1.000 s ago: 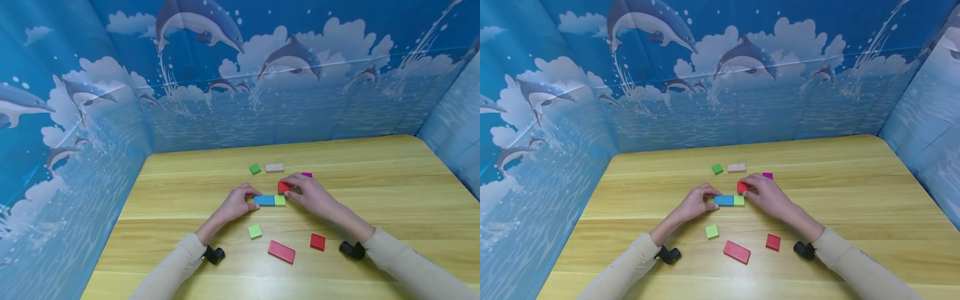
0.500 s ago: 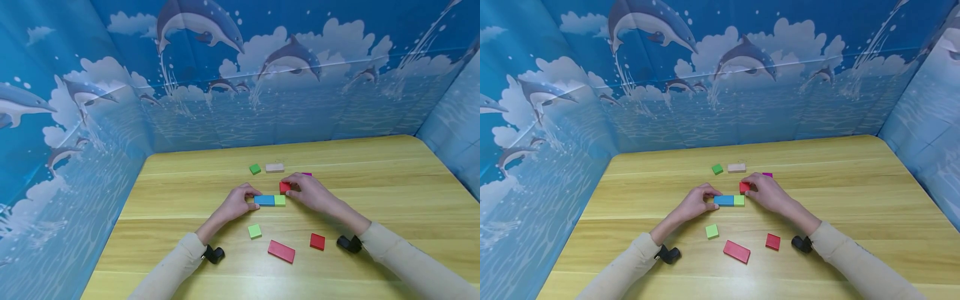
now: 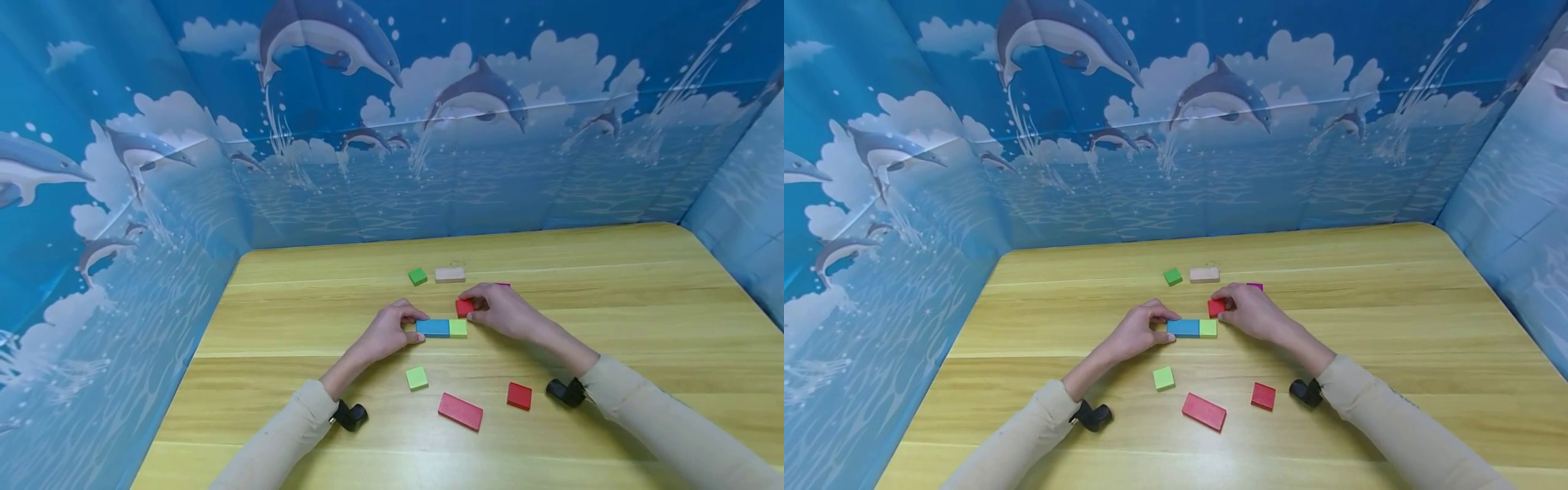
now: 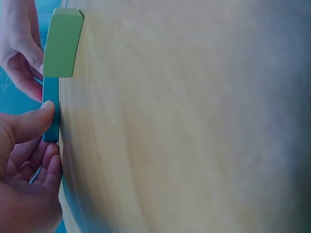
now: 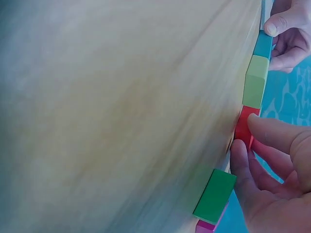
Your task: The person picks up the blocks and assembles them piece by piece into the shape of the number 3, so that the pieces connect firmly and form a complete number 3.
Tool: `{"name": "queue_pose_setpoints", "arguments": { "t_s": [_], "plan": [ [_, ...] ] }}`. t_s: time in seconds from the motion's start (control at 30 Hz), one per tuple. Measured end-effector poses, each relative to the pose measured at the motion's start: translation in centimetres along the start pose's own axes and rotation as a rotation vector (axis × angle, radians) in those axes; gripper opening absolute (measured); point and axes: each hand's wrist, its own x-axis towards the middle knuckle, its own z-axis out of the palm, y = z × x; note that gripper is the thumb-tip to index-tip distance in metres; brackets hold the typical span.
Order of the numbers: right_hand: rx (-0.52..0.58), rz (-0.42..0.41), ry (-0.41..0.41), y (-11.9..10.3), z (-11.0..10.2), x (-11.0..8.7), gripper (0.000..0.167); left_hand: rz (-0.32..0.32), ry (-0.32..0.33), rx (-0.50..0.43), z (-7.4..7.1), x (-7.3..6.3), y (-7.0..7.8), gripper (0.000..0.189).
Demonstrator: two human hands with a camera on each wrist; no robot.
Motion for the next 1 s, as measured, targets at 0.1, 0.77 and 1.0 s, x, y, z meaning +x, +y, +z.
{"name": "queue_pose_setpoints", "arguments": {
  "t_s": [0.1, 0.77, 1.0],
  "plan": [
    [0.019, 0.023, -0.017, -0.08, -0.02, 0.10, 0.037, 0.002, 0.001, -0.001, 0.02, -0.03, 0.03, 0.031],
    [0.060, 0.027, -0.032, -0.03, 0.25, 0.41, 0.026, 0.017, 0.009, 0.005, 0.08, -0.09, -0.13, 0.030],
    [0.078, 0.037, -0.030, -0.27, 0.44, 0.46, 0.026, 0.020, 0.007, 0.012, 0.03, -0.04, -0.11, 0.030]
  ]
}}
